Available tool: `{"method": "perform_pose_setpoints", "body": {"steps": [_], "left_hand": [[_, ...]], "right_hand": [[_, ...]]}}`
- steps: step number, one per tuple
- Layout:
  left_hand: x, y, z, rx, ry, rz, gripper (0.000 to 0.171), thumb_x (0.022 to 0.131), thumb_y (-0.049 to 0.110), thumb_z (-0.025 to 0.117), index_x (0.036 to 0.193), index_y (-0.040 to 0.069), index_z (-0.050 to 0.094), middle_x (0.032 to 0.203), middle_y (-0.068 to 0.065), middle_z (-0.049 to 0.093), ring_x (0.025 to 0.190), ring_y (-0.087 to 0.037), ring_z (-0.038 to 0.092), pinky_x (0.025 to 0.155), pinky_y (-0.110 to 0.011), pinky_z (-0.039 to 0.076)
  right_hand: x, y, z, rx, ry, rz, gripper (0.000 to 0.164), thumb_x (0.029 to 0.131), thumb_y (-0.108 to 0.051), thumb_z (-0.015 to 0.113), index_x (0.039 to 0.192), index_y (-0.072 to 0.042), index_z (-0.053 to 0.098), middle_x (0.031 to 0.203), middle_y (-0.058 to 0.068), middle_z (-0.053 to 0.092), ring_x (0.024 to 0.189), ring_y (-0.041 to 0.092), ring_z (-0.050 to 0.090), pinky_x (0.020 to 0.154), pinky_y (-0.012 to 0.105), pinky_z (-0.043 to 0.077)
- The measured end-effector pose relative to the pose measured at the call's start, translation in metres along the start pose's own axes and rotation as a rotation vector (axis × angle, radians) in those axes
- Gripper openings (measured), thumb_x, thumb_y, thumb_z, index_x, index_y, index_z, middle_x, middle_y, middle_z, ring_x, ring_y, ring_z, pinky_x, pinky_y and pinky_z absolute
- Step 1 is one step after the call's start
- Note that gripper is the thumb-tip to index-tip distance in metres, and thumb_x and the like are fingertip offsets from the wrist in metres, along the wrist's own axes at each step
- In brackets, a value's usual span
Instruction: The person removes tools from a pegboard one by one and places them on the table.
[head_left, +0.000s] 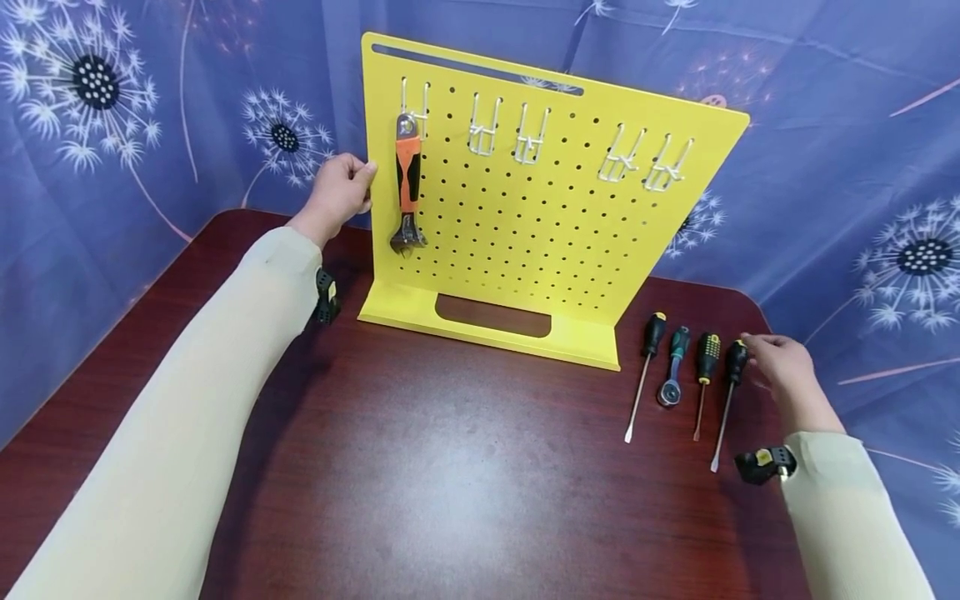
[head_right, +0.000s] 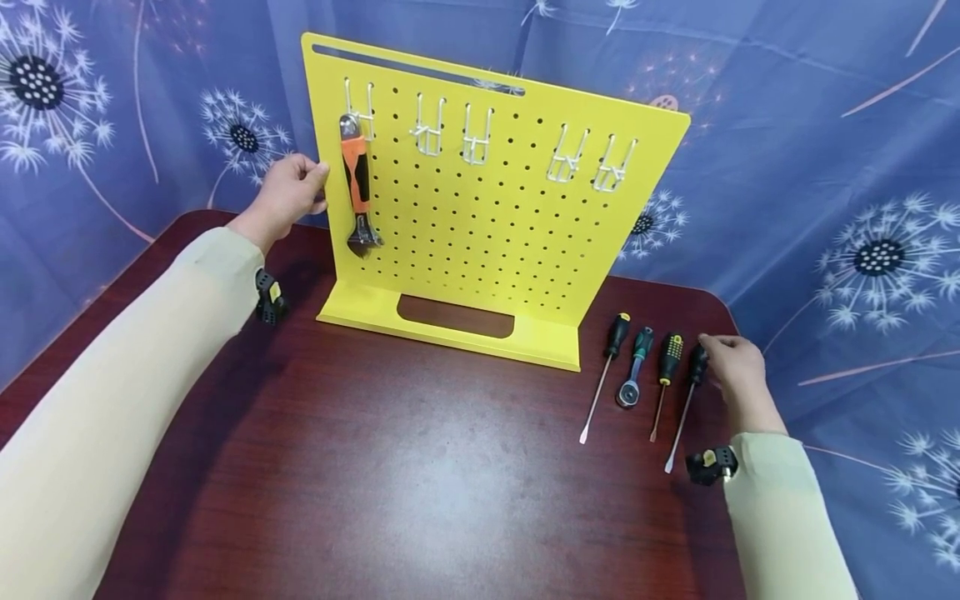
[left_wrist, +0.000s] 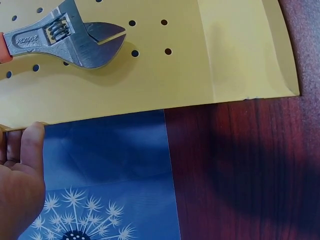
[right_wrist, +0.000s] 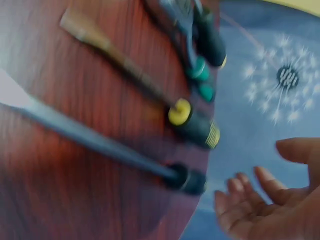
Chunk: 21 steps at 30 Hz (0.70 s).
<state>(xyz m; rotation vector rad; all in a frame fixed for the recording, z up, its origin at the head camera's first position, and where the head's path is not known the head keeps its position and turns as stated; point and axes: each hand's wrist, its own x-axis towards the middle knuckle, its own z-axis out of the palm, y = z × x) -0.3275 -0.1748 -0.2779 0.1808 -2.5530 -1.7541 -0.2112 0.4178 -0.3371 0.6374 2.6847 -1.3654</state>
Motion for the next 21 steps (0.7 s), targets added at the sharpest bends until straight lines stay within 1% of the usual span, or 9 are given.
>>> {"method": "perform_pose_setpoints", "body": {"steps": [4, 5, 7, 10, 12, 15, 17, 19, 21], "left_hand": [[0.001, -0.002, 0.0, 0.006, 0.0, 0.004, 0.025, 0.11, 0.034, 0.042, 0.093, 0.015, 0.045, 0.094, 0.002, 0.041, 0.082, -0.01, 0.047, 0.079, -0.021, 0.051], [0.001, -0.003, 0.0, 0.006, 0.001, 0.006, 0.026, 0.11, 0.034, 0.042, 0.093, 0.015, 0.045, 0.093, 0.002, 0.041, 0.081, -0.01, 0.047, 0.076, -0.019, 0.05], [0.001, -0.003, 0.0, 0.007, 0.001, 0.004, 0.026, 0.11, 0.034, 0.042, 0.093, 0.016, 0.045, 0.093, 0.002, 0.041, 0.08, -0.009, 0.046, 0.074, -0.018, 0.049], [0.001, -0.003, 0.001, 0.01, 0.002, 0.0, 0.026, 0.11, 0.034, 0.042, 0.092, 0.016, 0.044, 0.092, 0.002, 0.041, 0.079, -0.009, 0.046, 0.074, -0.018, 0.048], [0.002, -0.003, 0.001, 0.006, 0.003, 0.002, 0.026, 0.11, 0.034, 0.043, 0.092, 0.016, 0.045, 0.093, 0.002, 0.042, 0.08, -0.009, 0.047, 0.074, -0.017, 0.048], [0.002, -0.003, 0.0, 0.003, 0.007, 0.003, 0.026, 0.11, 0.034, 0.043, 0.093, 0.015, 0.045, 0.094, 0.002, 0.042, 0.081, -0.008, 0.047, 0.072, -0.015, 0.048], [0.003, -0.003, 0.0, 0.0, 0.007, 0.003, 0.025, 0.11, 0.033, 0.043, 0.093, 0.014, 0.046, 0.095, 0.001, 0.042, 0.08, -0.008, 0.047, 0.07, -0.014, 0.048], [0.003, -0.002, 0.0, 0.004, 0.006, 0.0, 0.025, 0.11, 0.033, 0.043, 0.093, 0.014, 0.045, 0.094, 0.001, 0.042, 0.079, -0.007, 0.047, 0.069, -0.014, 0.048], [0.003, -0.002, 0.0, 0.005, 0.004, 0.004, 0.025, 0.11, 0.033, 0.043, 0.093, 0.015, 0.045, 0.094, 0.002, 0.042, 0.078, -0.007, 0.046, 0.068, -0.014, 0.047]], "right_hand": [[-0.006, -0.018, 0.022, 0.019, 0.13, -0.139, 0.019, 0.103, -0.034, 0.054, 0.112, -0.018, 0.057, 0.082, -0.024, 0.049, 0.066, -0.008, 0.05, 0.058, 0.012, 0.048], [-0.008, -0.023, 0.028, 0.015, 0.159, -0.165, 0.025, 0.103, -0.034, 0.055, 0.119, -0.015, 0.054, 0.086, -0.025, 0.048, 0.07, -0.009, 0.049, 0.06, 0.009, 0.047], [-0.012, -0.034, 0.04, 0.053, 0.193, -0.217, 0.024, 0.102, -0.032, 0.058, 0.121, -0.019, 0.055, 0.09, -0.025, 0.048, 0.076, -0.01, 0.05, 0.065, 0.006, 0.046], [-0.02, -0.053, 0.059, 0.113, 0.201, -0.314, 0.022, 0.102, -0.028, 0.061, 0.122, -0.023, 0.055, 0.093, -0.029, 0.051, 0.086, -0.012, 0.05, 0.072, 0.003, 0.045], [-0.025, -0.067, 0.072, 0.185, 0.158, -0.382, 0.02, 0.101, -0.023, 0.063, 0.119, -0.026, 0.056, 0.095, -0.029, 0.055, 0.09, -0.011, 0.053, 0.075, 0.004, 0.045], [-0.034, -0.088, 0.092, 0.303, 0.022, -0.461, 0.022, 0.102, -0.018, 0.062, 0.123, -0.023, 0.056, 0.101, -0.025, 0.059, 0.096, -0.008, 0.056, 0.079, 0.006, 0.048], [-0.039, -0.102, 0.105, 0.369, -0.087, -0.483, 0.031, 0.103, -0.016, 0.061, 0.133, -0.013, 0.055, 0.106, -0.021, 0.06, 0.099, -0.006, 0.058, 0.081, 0.008, 0.05], [-0.043, -0.115, 0.118, 0.398, -0.175, -0.485, 0.044, 0.104, -0.017, 0.058, 0.145, -0.004, 0.048, 0.112, -0.018, 0.06, 0.103, -0.004, 0.058, 0.086, 0.012, 0.051], [-0.045, -0.128, 0.129, 0.413, -0.246, -0.473, 0.053, 0.105, -0.018, 0.057, 0.152, -0.001, 0.041, 0.121, -0.013, 0.06, 0.108, -0.002, 0.057, 0.091, 0.016, 0.051]]}}
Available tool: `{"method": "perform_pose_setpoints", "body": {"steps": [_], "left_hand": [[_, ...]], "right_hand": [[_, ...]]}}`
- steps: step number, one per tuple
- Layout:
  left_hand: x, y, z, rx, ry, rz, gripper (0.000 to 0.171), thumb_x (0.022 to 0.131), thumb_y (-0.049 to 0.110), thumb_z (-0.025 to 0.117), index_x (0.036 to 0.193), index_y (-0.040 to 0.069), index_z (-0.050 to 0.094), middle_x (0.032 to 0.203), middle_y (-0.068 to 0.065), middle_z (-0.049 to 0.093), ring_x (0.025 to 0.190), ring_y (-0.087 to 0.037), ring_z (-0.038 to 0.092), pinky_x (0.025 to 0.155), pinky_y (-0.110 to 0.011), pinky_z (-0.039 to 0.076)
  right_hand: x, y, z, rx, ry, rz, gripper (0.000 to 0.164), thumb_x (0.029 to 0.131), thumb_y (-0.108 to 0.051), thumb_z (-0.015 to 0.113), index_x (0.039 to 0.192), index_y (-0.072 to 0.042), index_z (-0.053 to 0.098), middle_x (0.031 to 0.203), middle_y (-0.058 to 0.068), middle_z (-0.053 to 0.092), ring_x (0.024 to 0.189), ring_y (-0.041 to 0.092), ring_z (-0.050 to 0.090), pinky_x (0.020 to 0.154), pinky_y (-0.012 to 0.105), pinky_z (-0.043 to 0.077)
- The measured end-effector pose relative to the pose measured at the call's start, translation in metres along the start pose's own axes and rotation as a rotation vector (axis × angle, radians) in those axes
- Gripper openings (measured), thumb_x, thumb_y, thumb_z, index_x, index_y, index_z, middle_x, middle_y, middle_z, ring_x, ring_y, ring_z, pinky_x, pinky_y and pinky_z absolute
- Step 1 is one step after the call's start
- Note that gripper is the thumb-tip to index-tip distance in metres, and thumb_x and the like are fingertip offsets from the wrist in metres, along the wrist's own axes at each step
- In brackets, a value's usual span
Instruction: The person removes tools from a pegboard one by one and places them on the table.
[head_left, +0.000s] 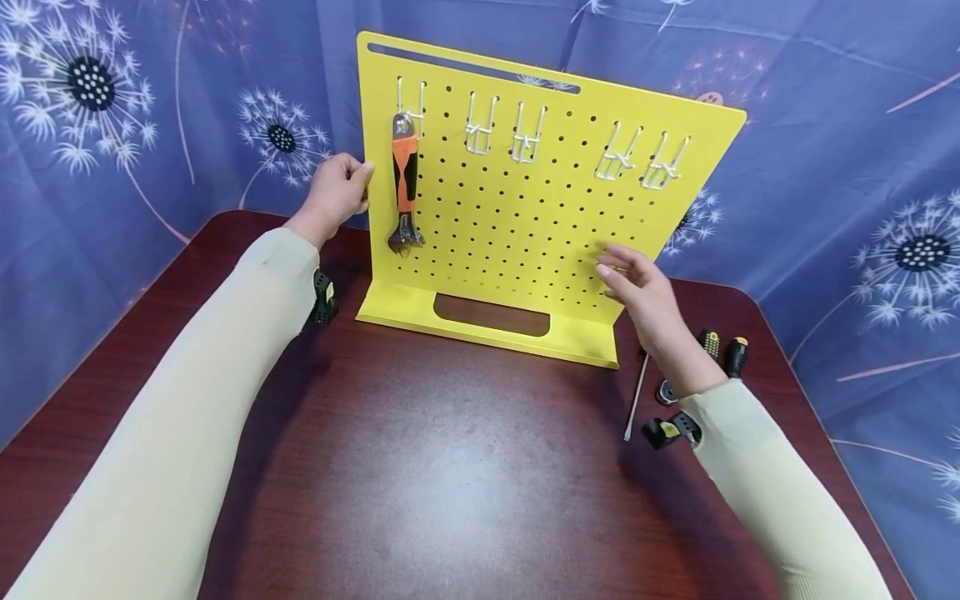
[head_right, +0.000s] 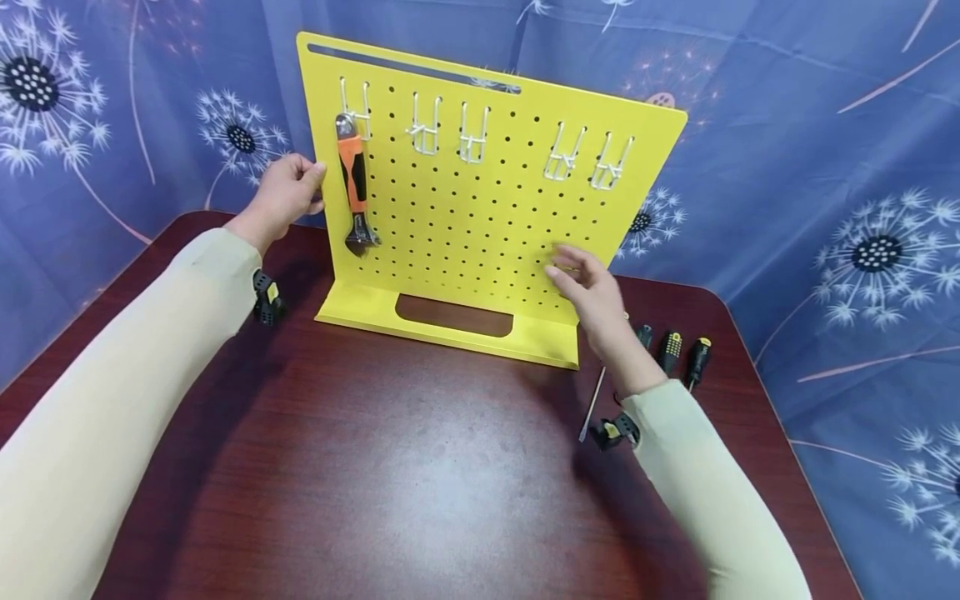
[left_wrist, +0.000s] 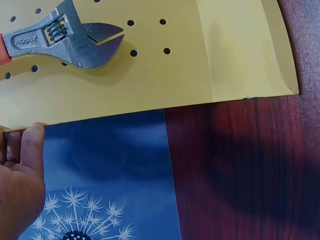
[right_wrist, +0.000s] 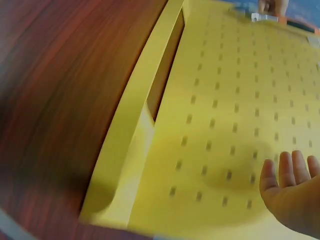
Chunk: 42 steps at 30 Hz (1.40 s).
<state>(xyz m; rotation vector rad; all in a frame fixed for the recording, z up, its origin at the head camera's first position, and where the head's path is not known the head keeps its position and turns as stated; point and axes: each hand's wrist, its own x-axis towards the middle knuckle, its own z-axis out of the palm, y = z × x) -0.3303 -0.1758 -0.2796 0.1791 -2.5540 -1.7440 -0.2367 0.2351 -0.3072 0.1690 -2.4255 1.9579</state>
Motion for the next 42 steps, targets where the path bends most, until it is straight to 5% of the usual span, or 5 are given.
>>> {"method": "perform_pose_setpoints", "body": {"steps": [6, 11, 27, 42], "left_hand": [[0.0, 0.0, -0.001, -0.007, -0.001, 0.019, 0.026, 0.11, 0.033, 0.043, 0.092, 0.015, 0.045, 0.091, 0.002, 0.042, 0.074, -0.007, 0.045, 0.067, -0.014, 0.046], [0.0, 0.0, 0.0, -0.003, 0.007, 0.014, 0.025, 0.11, 0.032, 0.044, 0.092, 0.014, 0.045, 0.09, 0.001, 0.043, 0.073, -0.007, 0.046, 0.065, -0.014, 0.046], [0.0, 0.0, 0.0, -0.003, -0.011, -0.003, 0.025, 0.11, 0.033, 0.042, 0.093, 0.015, 0.045, 0.091, 0.001, 0.042, 0.078, -0.008, 0.046, 0.069, -0.015, 0.047], [-0.001, 0.002, -0.001, 0.001, -0.012, -0.001, 0.026, 0.11, 0.033, 0.042, 0.092, 0.015, 0.044, 0.091, 0.002, 0.042, 0.073, -0.007, 0.044, 0.067, -0.014, 0.047]], "right_hand": [[0.023, -0.016, 0.042, -0.016, -0.175, 0.02, 0.055, 0.106, -0.019, 0.052, 0.158, -0.009, 0.035, 0.157, 0.014, 0.046, 0.135, 0.016, 0.052, 0.118, 0.041, 0.043], [0.036, -0.024, 0.078, 0.003, -0.284, -0.013, 0.057, 0.104, -0.015, 0.054, 0.158, -0.008, 0.035, 0.16, 0.017, 0.043, 0.146, 0.032, 0.044, 0.123, 0.052, 0.037], [0.066, -0.052, 0.159, 0.07, -0.353, -0.046, 0.062, 0.103, -0.018, 0.062, 0.159, -0.016, 0.035, 0.16, 0.004, 0.047, 0.146, 0.022, 0.047, 0.12, 0.039, 0.043], [0.082, -0.057, 0.194, 0.124, -0.321, -0.036, 0.057, 0.103, -0.015, 0.063, 0.156, -0.012, 0.041, 0.158, 0.008, 0.049, 0.144, 0.023, 0.049, 0.118, 0.036, 0.045]]}}
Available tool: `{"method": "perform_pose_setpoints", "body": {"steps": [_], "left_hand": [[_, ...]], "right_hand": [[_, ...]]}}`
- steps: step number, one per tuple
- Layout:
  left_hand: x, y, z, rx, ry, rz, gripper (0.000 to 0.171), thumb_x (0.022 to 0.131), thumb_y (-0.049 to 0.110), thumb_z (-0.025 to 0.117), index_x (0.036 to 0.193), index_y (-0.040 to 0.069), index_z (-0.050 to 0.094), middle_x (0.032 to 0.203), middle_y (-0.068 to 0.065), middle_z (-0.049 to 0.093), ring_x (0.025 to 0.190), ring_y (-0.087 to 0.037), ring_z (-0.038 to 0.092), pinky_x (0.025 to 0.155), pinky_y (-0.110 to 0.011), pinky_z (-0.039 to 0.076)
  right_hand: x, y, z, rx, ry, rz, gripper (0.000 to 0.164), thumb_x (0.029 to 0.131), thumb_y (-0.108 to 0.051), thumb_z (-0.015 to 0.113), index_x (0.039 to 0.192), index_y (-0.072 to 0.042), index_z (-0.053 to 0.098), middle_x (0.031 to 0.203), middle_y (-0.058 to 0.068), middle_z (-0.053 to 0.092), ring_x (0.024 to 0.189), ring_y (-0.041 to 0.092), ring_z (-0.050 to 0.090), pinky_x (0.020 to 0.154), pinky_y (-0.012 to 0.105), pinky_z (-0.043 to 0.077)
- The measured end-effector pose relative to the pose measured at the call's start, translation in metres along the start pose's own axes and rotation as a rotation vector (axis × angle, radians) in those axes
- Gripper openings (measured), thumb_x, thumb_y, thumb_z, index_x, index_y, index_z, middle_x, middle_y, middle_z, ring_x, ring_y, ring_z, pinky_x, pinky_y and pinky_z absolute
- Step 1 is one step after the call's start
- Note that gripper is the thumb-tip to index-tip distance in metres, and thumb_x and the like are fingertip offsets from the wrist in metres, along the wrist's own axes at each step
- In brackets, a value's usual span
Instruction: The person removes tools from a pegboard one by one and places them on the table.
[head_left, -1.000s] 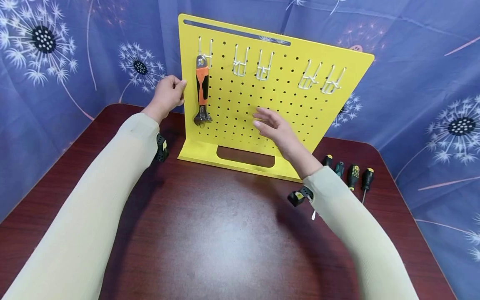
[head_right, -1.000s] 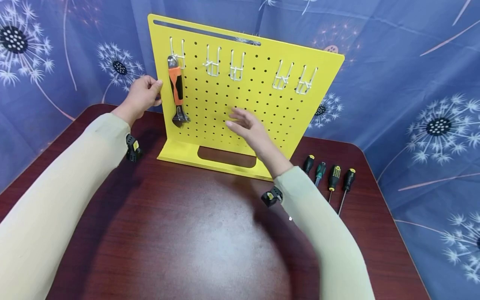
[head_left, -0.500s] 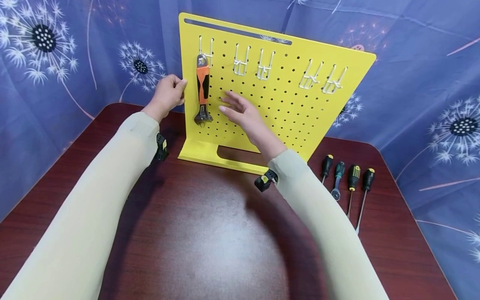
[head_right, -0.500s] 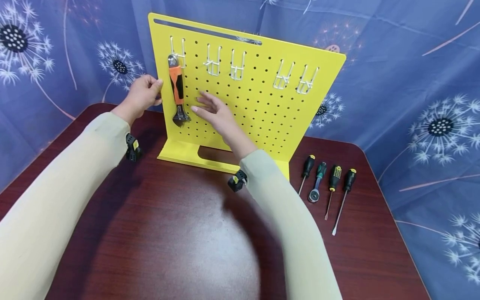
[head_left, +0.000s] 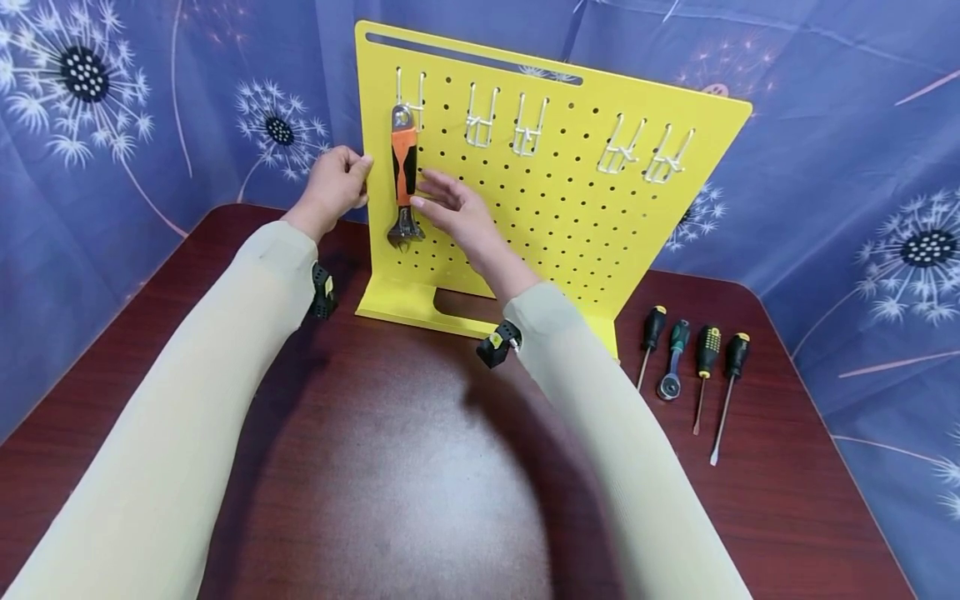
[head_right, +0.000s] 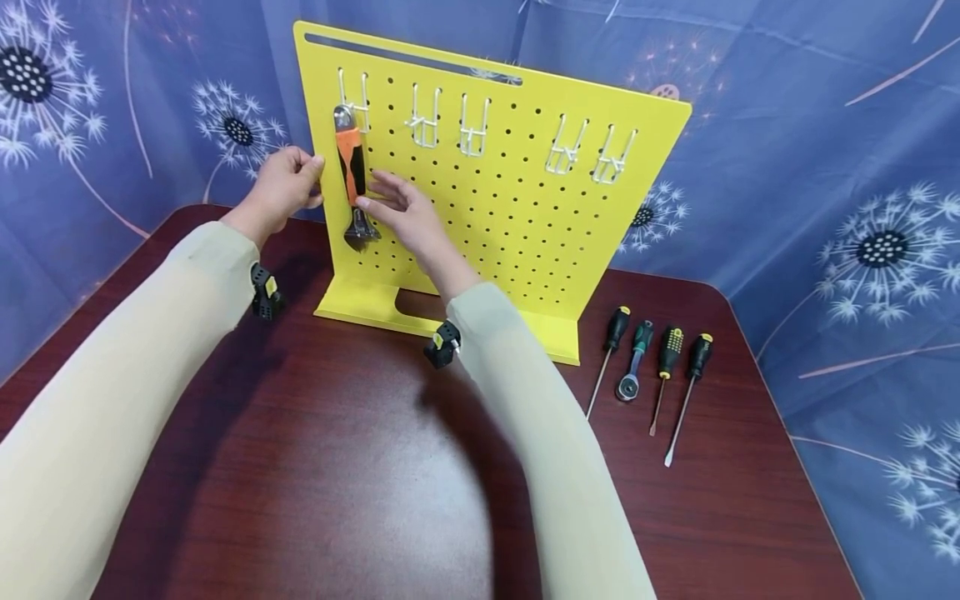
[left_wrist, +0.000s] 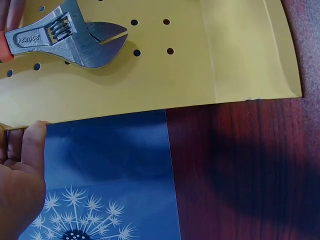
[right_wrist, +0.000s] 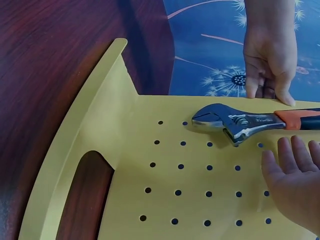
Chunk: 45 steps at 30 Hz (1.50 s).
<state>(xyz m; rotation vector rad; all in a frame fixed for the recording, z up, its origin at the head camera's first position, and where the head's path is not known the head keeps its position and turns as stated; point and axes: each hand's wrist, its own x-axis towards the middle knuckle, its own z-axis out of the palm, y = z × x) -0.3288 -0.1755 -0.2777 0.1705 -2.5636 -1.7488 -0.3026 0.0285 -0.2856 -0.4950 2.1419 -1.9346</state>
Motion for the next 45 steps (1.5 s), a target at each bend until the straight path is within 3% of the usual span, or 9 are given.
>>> {"method": "perform_pose_setpoints", "body": {"steps": [11, 20, 26, 30, 35, 40, 45], "left_hand": [[0.001, -0.001, 0.0, 0.03, -0.002, -0.003, 0.025, 0.11, 0.035, 0.041, 0.094, 0.015, 0.045, 0.092, 0.002, 0.042, 0.074, -0.007, 0.046, 0.068, -0.015, 0.047], [0.001, 0.0, 0.001, 0.03, -0.004, 0.001, 0.026, 0.11, 0.035, 0.041, 0.094, 0.015, 0.045, 0.09, 0.001, 0.042, 0.072, -0.007, 0.046, 0.067, -0.015, 0.047], [0.001, -0.001, 0.0, 0.033, 0.009, 0.014, 0.026, 0.11, 0.034, 0.042, 0.093, 0.015, 0.045, 0.087, 0.001, 0.043, 0.07, -0.006, 0.046, 0.066, -0.014, 0.047], [0.001, -0.001, 0.0, 0.028, 0.005, 0.011, 0.026, 0.11, 0.033, 0.042, 0.094, 0.014, 0.046, 0.09, 0.001, 0.043, 0.074, -0.006, 0.048, 0.065, -0.013, 0.048], [0.001, -0.001, 0.001, 0.027, -0.002, 0.008, 0.025, 0.11, 0.033, 0.042, 0.095, 0.014, 0.046, 0.092, 0.001, 0.044, 0.076, -0.006, 0.049, 0.066, -0.012, 0.048], [0.0, -0.001, 0.001, 0.029, -0.007, 0.009, 0.025, 0.11, 0.034, 0.042, 0.096, 0.014, 0.046, 0.093, 0.001, 0.043, 0.077, -0.006, 0.048, 0.068, -0.012, 0.048], [0.0, -0.001, 0.0, 0.034, -0.001, 0.008, 0.025, 0.11, 0.034, 0.042, 0.096, 0.014, 0.047, 0.094, 0.001, 0.044, 0.078, -0.007, 0.049, 0.068, -0.013, 0.048]], "right_hand": [[0.012, 0.002, 0.009, 0.006, 0.043, 0.036, 0.054, 0.102, -0.017, 0.065, 0.152, -0.01, 0.047, 0.154, 0.01, 0.053, 0.142, 0.022, 0.052, 0.117, 0.033, 0.046], [0.018, 0.004, 0.016, 0.013, 0.104, 0.01, 0.046, 0.101, -0.013, 0.066, 0.145, -0.004, 0.054, 0.145, 0.016, 0.061, 0.136, 0.026, 0.058, 0.111, 0.029, 0.05], [0.022, 0.006, 0.024, 0.028, 0.145, -0.014, 0.04, 0.102, -0.011, 0.065, 0.14, 0.0, 0.058, 0.139, 0.02, 0.064, 0.129, 0.027, 0.062, 0.101, 0.021, 0.053], [0.025, 0.01, 0.029, 0.04, 0.176, -0.033, 0.036, 0.1, -0.008, 0.066, 0.134, 0.002, 0.063, 0.132, 0.023, 0.067, 0.115, 0.026, 0.068, 0.092, 0.017, 0.054], [0.027, 0.015, 0.033, -0.041, 0.226, -0.092, 0.032, 0.101, -0.009, 0.066, 0.13, 0.004, 0.065, 0.125, 0.025, 0.07, 0.096, 0.015, 0.067, 0.08, 0.012, 0.05], [0.026, 0.015, 0.037, -0.144, 0.275, -0.139, 0.029, 0.102, -0.011, 0.065, 0.126, 0.005, 0.067, 0.119, 0.024, 0.072, 0.098, 0.02, 0.068, 0.078, 0.013, 0.05], [0.024, 0.014, 0.04, -0.197, 0.291, -0.127, 0.027, 0.102, -0.015, 0.065, 0.123, 0.002, 0.069, 0.115, 0.021, 0.074, 0.094, 0.018, 0.067, 0.077, 0.014, 0.051]]}}
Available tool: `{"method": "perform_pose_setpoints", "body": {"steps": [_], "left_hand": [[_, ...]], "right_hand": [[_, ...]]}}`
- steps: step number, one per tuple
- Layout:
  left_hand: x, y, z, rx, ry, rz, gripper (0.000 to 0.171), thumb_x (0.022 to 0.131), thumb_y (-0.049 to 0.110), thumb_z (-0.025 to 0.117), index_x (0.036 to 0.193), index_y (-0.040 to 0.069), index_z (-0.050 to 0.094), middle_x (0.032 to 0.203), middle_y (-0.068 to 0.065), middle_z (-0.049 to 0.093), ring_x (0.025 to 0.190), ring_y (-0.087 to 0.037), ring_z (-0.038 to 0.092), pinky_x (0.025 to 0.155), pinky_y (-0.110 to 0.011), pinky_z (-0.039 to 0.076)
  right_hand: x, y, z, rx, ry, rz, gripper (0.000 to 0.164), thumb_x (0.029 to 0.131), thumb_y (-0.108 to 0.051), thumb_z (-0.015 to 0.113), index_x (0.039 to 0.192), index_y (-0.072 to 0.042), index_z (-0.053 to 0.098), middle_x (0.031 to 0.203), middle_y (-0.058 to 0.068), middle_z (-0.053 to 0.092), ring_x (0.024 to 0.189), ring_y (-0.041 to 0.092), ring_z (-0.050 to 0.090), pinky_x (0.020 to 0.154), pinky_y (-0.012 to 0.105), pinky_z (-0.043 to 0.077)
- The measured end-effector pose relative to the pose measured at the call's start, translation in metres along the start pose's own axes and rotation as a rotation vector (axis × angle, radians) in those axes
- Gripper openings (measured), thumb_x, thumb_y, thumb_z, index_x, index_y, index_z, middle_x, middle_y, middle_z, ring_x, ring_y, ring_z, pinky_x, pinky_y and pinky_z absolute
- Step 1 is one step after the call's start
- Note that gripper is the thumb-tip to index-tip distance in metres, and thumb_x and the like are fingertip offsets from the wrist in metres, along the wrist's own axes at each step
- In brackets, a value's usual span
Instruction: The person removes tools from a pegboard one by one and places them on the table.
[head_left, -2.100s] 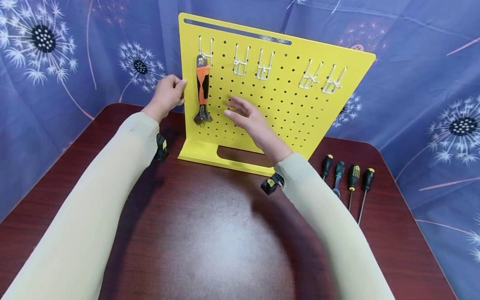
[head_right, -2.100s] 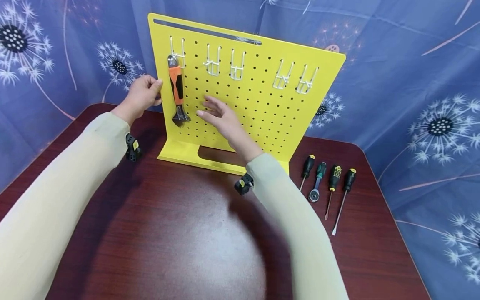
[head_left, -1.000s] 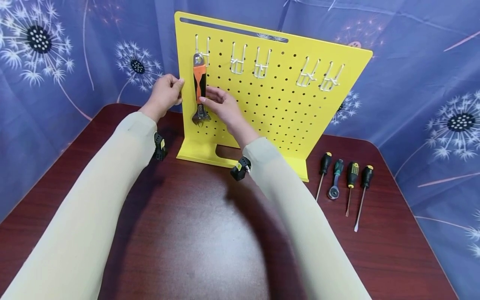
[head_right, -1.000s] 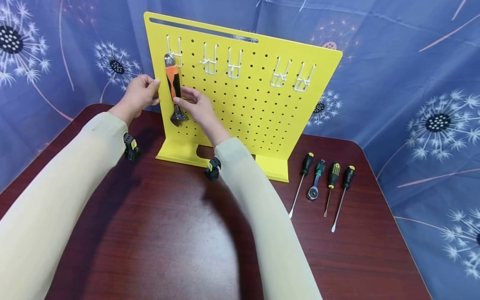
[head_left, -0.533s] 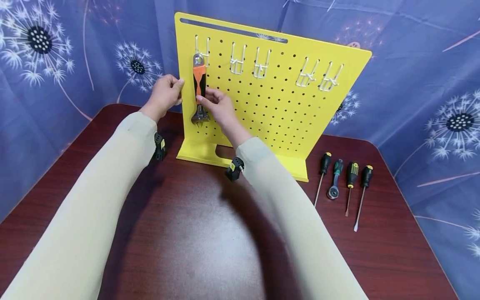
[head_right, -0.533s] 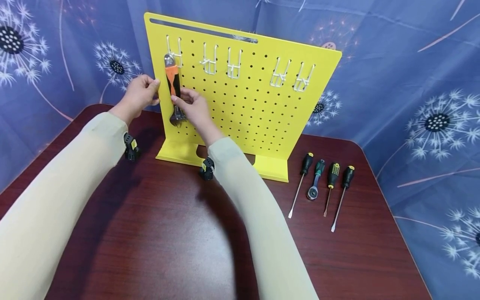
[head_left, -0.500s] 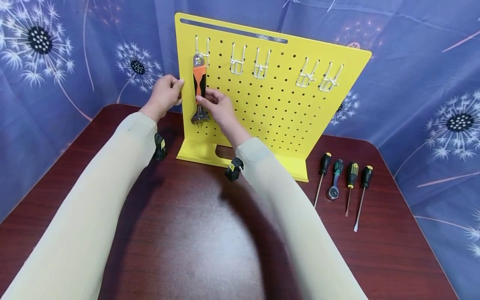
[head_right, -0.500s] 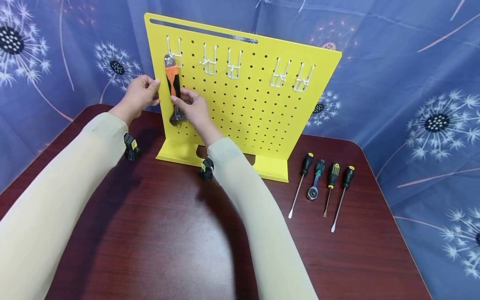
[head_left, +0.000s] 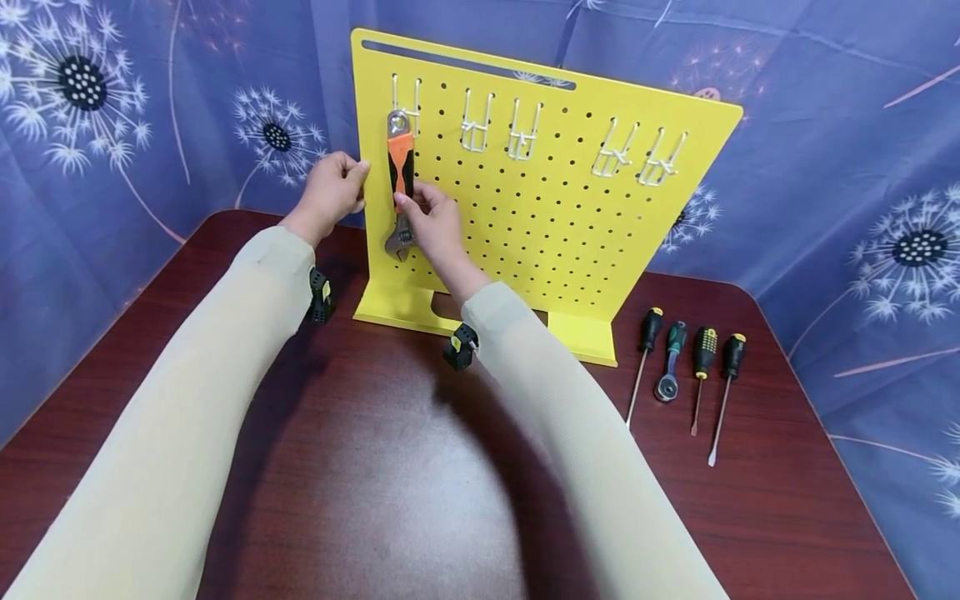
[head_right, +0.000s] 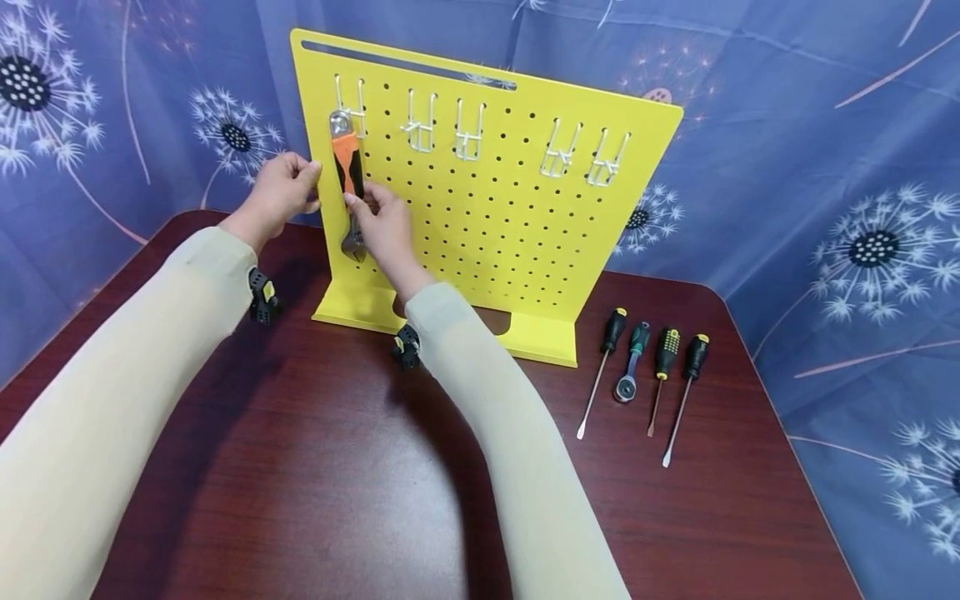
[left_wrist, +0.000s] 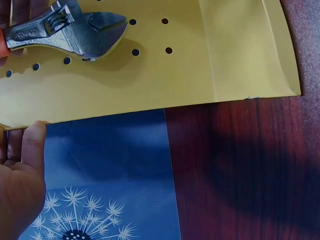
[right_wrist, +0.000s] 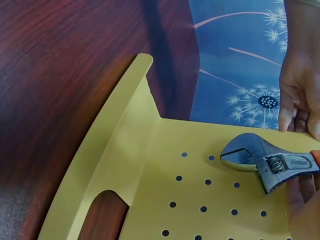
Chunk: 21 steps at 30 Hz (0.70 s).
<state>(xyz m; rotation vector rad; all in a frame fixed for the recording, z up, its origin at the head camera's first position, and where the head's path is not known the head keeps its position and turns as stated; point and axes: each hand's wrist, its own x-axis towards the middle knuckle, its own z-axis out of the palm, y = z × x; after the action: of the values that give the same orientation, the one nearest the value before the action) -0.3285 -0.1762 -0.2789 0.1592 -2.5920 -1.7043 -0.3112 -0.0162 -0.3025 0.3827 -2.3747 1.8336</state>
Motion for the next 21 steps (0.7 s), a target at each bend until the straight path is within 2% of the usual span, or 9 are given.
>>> {"method": "perform_pose_setpoints", "body": {"steps": [6, 14, 21], "left_hand": [[-0.0015, 0.0003, 0.0, 0.009, 0.007, 0.004, 0.025, 0.11, 0.034, 0.042, 0.095, 0.014, 0.046, 0.094, 0.001, 0.044, 0.077, -0.007, 0.049, 0.067, -0.014, 0.048], [-0.0014, 0.0011, 0.001, -0.002, 0.006, 0.012, 0.026, 0.11, 0.034, 0.042, 0.096, 0.013, 0.046, 0.095, 0.0, 0.044, 0.078, -0.008, 0.049, 0.066, -0.013, 0.048], [-0.0002, 0.0005, 0.0006, 0.0, 0.007, 0.013, 0.026, 0.11, 0.034, 0.042, 0.096, 0.013, 0.046, 0.093, 0.0, 0.044, 0.075, -0.007, 0.048, 0.066, -0.014, 0.047]], "right_hand": [[-0.003, -0.0022, -0.0008, 0.021, 0.008, 0.035, 0.027, 0.103, -0.016, 0.064, 0.124, 0.0, 0.07, 0.115, 0.019, 0.074, 0.095, 0.016, 0.067, 0.08, 0.018, 0.054], [-0.0056, -0.0038, -0.0052, -0.001, -0.009, 0.027, 0.027, 0.103, -0.016, 0.064, 0.123, 0.0, 0.07, 0.115, 0.019, 0.074, 0.098, 0.02, 0.07, 0.079, 0.019, 0.056], [-0.0064, -0.0075, -0.0072, -0.01, -0.006, 0.028, 0.026, 0.102, -0.016, 0.065, 0.121, 0.001, 0.07, 0.113, 0.02, 0.075, 0.091, 0.017, 0.069, 0.076, 0.018, 0.055]]}}
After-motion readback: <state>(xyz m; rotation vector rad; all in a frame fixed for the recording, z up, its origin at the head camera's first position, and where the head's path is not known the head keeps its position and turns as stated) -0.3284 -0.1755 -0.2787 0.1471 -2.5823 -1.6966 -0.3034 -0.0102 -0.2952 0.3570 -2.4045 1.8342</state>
